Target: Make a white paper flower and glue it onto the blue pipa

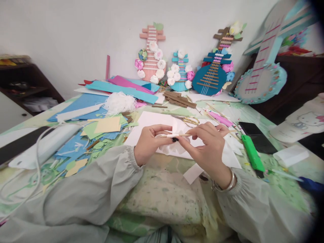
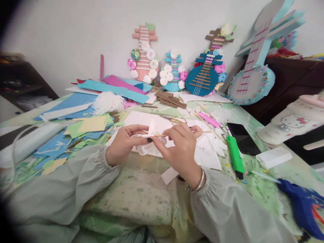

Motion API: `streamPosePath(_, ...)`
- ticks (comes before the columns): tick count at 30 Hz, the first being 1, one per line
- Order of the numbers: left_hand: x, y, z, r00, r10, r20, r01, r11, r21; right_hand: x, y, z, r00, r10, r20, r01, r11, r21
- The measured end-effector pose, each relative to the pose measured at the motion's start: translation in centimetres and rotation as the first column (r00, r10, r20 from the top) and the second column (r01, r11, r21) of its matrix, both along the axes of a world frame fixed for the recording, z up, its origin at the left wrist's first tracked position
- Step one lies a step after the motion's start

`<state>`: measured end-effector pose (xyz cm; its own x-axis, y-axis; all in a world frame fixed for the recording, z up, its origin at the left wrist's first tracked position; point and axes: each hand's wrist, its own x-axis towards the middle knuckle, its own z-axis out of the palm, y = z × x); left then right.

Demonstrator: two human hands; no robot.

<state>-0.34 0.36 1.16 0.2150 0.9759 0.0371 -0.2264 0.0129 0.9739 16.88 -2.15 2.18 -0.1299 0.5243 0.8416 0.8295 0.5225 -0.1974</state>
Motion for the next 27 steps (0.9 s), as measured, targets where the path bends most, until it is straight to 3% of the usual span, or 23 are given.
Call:
streamPosePath(10, 0.1, 0.2, -0.2, 1.000, -0.010, 0.011, 0.010, 0.999, -0.050, 0.0, 0.0, 0.1, 0.999, -0.019, 0.030, 0.019, 1.000, -0.012)
streamPosePath(15, 0.1, 0.2, -0.1, 0.999, -0.007, -0.054, 0.007, 1.000, 0.006, 0.1, 0.3, -0.2, 0.999, -0.018, 0.036, 0.019, 0.999, -0.035)
streamPosePath(22, 0.2, 0.4, -0.8, 0.983, -0.003, -0.186, 0.007, 1.000, 0.022, 0.5, 1.3, -1.5, 0.999, -0.033, 0.017, 0.036, 0.976, -0.216)
streamPosePath(27, 0.5, 0.5, -1.7, 0.988, -0.020, -0.150, 0.004, 0.994, -0.106, 0.5, 1.7, -2.1, 1.000, -0.027, 0.004, 0.027, 0.948, -0.317)
